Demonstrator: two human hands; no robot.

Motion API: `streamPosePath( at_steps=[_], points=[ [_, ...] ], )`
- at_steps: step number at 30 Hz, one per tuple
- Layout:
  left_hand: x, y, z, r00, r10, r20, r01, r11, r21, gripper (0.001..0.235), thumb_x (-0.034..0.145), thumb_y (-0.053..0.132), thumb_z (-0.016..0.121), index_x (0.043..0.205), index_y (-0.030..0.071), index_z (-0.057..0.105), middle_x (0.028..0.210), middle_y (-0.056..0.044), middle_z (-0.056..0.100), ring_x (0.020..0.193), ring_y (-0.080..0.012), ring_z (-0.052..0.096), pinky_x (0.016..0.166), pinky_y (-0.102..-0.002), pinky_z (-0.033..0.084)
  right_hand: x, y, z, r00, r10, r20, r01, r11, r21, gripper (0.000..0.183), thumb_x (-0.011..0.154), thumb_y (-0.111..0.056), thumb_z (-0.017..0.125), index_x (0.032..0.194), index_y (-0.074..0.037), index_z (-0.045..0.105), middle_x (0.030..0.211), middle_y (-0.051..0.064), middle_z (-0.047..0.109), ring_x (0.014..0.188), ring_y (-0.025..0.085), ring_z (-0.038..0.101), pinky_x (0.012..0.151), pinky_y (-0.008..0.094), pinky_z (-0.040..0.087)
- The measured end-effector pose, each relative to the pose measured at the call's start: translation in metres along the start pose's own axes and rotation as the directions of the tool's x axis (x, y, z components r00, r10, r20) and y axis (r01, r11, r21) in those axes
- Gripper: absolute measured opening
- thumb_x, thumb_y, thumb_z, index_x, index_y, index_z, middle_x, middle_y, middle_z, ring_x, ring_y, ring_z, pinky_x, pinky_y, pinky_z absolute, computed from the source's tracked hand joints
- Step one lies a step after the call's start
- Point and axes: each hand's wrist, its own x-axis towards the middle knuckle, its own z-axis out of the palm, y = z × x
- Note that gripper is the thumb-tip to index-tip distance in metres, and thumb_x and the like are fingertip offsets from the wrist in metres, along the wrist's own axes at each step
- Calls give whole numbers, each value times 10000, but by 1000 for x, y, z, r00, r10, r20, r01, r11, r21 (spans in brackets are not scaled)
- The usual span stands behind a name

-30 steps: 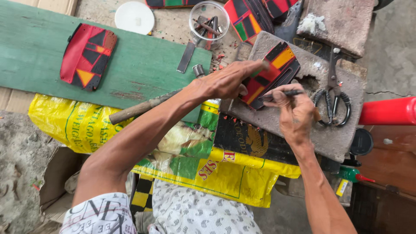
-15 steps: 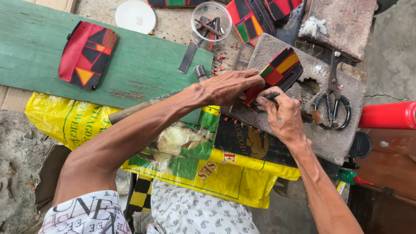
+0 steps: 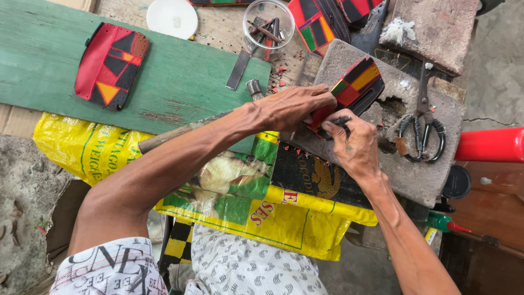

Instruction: The person uses a hammer and metal punch to drive fasteners along the edges of a patterned leather wallet. They repeatedly position the punch, strike it with the hammer, and adjust the wallet on a concrete block. After finishing one wallet, they pick up another and trim a small edge with scissors.

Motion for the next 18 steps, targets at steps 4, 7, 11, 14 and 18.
streamPosePath(
  at_steps=[4, 7, 11, 14, 18],
  points=[
    [3, -2, -5, 999, 46, -16, -45, 997, 65, 584, 723, 1, 771, 1250, 54, 524, 1139, -155, 572, 1082, -389, 617, 869, -438, 528, 5, 0, 6, 995, -80, -51, 80, 997, -12, 164, 997, -171, 732, 973, -12, 698, 767, 102, 714, 692, 170, 699, 636, 324, 523],
    [7, 1, -3, 1000, 8, 8, -9, 998, 70, 611, 686, 41, 800, 1231, 65, 525, 1123, -155, 585, 1044, -382, 625, 870, -436, 537, 0, 2, 5, 997, -48, -54, 47, 998, -29, 156, 976, -159, 740, 971, -6, 711, 752, 115, 710, 665, 185, 687, 621, 332, 514],
    [-15, 10, -13, 969, -228, -93, 241, 954, 177, 638, 782, 69, 802, 1352, 59, 515, 1116, -173, 576, 1004, -355, 617, 825, -429, 534, 2, 7, 3, 996, -84, -23, 84, 996, 29, 123, 994, -146, 709, 978, -25, 720, 826, 78, 759, 740, 152, 733, 663, 298, 558],
    [-63, 22, -18, 929, -285, -236, 349, 886, 306, 641, 785, 137, 825, 1334, 5, 521, 1099, -182, 578, 1016, -345, 594, 866, -448, 507, 3, 13, 1, 998, -69, 11, 67, 994, 88, 112, 990, -141, 719, 983, -29, 726, 863, 68, 777, 778, 135, 743, 684, 288, 576],
    [-113, 26, -18, 822, -522, -228, 568, 718, 403, 618, 768, 260, 830, 1197, -68, 529, 1035, -232, 556, 989, -376, 557, 831, -497, 458, 4, 16, -2, 996, -79, 39, 74, 991, 113, 103, 997, -125, 724, 985, -23, 734, 853, 84, 777, 784, 130, 734, 695, 296, 577]
  ],
)
